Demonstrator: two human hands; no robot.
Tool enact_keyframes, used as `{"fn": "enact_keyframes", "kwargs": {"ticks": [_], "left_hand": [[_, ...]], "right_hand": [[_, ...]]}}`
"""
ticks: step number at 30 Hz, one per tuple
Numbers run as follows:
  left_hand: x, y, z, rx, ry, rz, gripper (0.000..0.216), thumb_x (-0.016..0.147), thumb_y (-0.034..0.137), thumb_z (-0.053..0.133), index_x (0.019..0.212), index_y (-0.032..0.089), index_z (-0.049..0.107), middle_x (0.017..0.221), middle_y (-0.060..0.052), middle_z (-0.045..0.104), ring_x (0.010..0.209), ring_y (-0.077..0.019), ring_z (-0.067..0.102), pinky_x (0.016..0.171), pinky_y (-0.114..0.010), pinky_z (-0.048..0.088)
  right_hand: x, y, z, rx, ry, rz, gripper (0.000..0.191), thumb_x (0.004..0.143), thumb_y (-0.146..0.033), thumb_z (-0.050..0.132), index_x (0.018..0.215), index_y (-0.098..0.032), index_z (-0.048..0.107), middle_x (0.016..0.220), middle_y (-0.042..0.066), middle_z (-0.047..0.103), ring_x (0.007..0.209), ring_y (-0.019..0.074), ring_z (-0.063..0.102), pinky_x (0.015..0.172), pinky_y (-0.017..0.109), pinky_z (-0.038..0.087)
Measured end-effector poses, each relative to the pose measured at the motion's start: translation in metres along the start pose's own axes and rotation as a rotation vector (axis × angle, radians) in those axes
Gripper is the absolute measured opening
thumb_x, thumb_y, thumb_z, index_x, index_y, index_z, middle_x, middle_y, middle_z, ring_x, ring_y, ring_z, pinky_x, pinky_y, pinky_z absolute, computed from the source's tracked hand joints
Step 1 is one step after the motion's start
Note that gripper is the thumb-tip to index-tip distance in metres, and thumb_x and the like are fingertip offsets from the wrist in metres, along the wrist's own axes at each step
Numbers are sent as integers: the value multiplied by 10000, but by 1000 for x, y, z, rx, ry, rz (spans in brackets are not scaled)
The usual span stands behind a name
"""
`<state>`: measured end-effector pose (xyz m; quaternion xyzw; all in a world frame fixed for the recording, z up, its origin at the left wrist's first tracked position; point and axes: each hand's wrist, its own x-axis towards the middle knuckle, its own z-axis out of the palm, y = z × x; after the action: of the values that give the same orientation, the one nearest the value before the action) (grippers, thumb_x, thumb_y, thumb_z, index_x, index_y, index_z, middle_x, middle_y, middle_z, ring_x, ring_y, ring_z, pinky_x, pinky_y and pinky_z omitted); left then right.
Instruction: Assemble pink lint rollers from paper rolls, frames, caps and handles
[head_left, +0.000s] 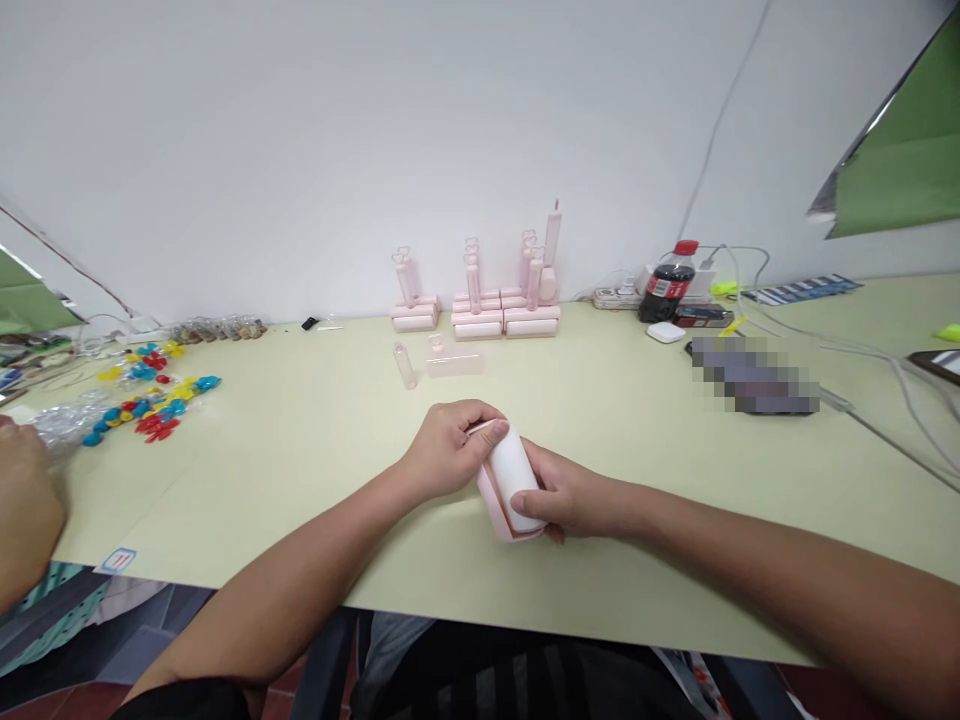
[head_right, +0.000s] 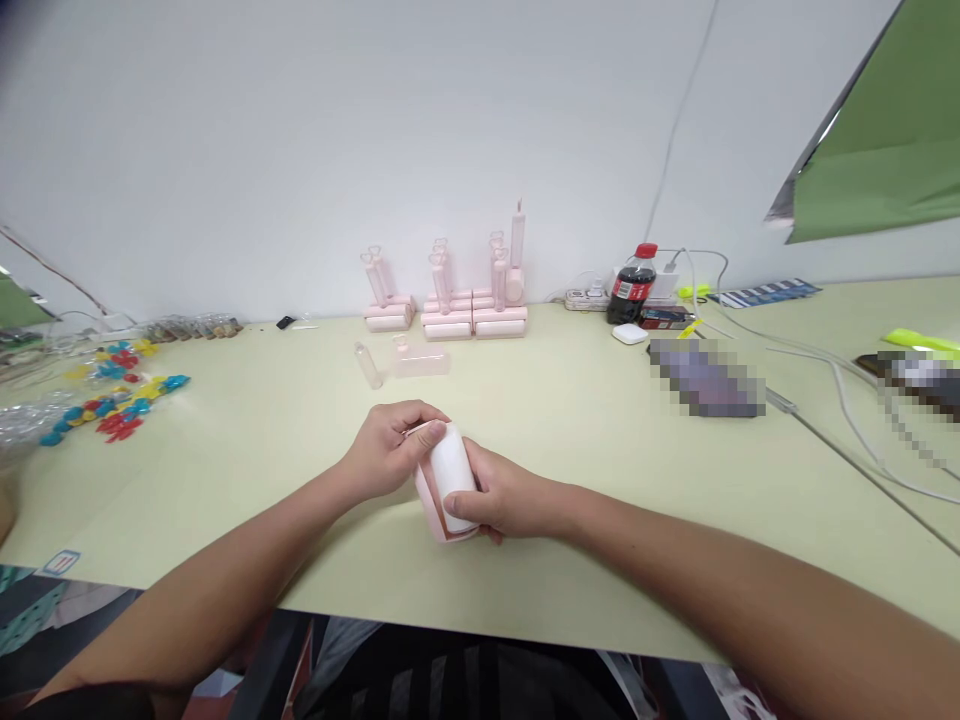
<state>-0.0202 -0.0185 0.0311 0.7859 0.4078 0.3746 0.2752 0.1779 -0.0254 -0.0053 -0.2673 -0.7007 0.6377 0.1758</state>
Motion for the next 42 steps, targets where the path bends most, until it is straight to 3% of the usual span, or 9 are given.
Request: {"fn": "enact_keyframes", "kwargs": {"ticks": [10, 13, 16, 20, 25, 28, 30, 36, 42], "left_hand": [[2, -2, 1, -127, -2, -79, 247, 903, 374, 560, 834, 163, 669, 809, -23, 683, 730, -139, 619, 654, -237, 478], [3, -4, -1, -187, -1, -104, 351, 925, 421, 512, 746, 151, 648, 712, -18, 636, 651, -123, 577, 602, -233, 454], [3, -3, -3, -162, 0, -37, 385, 935, 425, 495, 711, 150, 644, 667, -16, 600, 625, -118, 556, 589, -236, 439], [0, -2, -4, -163, 10, 57, 354, 944, 412, 484, 785, 154, 667, 740, -33, 623, 685, -131, 582, 636, -252, 458], [-3, -12, -1, -142, -3, 43, 300, 922, 425, 520, 1003, 180, 674, 925, -60, 655, 812, -163, 613, 712, -278, 487], [-2, -21, 3, -127, 4, 14, 341, 909, 436, 539, 1121, 188, 642, 1012, -75, 666, 843, -171, 617, 735, -288, 496], [-1, -26, 4, -106, 72, -13, 354, 906, 437, 543, 1132, 182, 636, 998, -74, 669, 782, -153, 605, 705, -279, 491], [11, -38, -10, -73, 496, -141, 225, 877, 382, 558, 901, 178, 650, 707, 11, 571, 604, -106, 499, 585, -237, 424], [23, -60, -30, -142, 765, -192, 177, 784, 243, 614, 948, 184, 583, 791, 11, 505, 665, -106, 483, 635, -236, 432]], "right_hand": [[-1, -5, -1, -23, -47, -5, 558, 838, -448, 581, 1275, -191, 346, 804, -11, 510, 490, 94, 459, 383, 213, 402], [-2, -3, 0, -202, 2, -63, 539, 776, -374, 659, 1224, -182, 428, 870, 16, 549, 632, 129, 493, 525, 244, 448], [-2, -1, 0, -309, 35, -113, 495, 722, -346, 710, 1137, -175, 501, 915, 27, 565, 747, 158, 489, 652, 274, 454], [-2, 2, -1, -200, 23, -138, 456, 735, -372, 708, 1102, -178, 518, 877, 9, 547, 737, 150, 487, 636, 261, 435], [0, 6, -4, 113, 44, -44, 535, 774, -465, 684, 1181, -199, 461, 770, -23, 533, 512, 98, 476, 403, 208, 399], [3, 10, -7, 271, 87, -70, 563, 745, -479, 709, 1164, -192, 467, 770, -13, 564, 499, 105, 522, 353, 198, 419], [5, 13, -11, 348, 138, -94, 519, 740, -462, 712, 1114, -181, 486, 732, -9, 581, 500, 116, 542, 350, 200, 435], [9, 17, -20, 537, 267, -96, 310, 754, -370, 693, 938, -193, 516, 700, 7, 612, 548, 145, 565, 420, 259, 495], [9, 19, -21, 622, 302, -74, 367, 723, -350, 726, 1008, -186, 561, 901, 55, 674, 792, 203, 636, 681, 350, 539]]}}
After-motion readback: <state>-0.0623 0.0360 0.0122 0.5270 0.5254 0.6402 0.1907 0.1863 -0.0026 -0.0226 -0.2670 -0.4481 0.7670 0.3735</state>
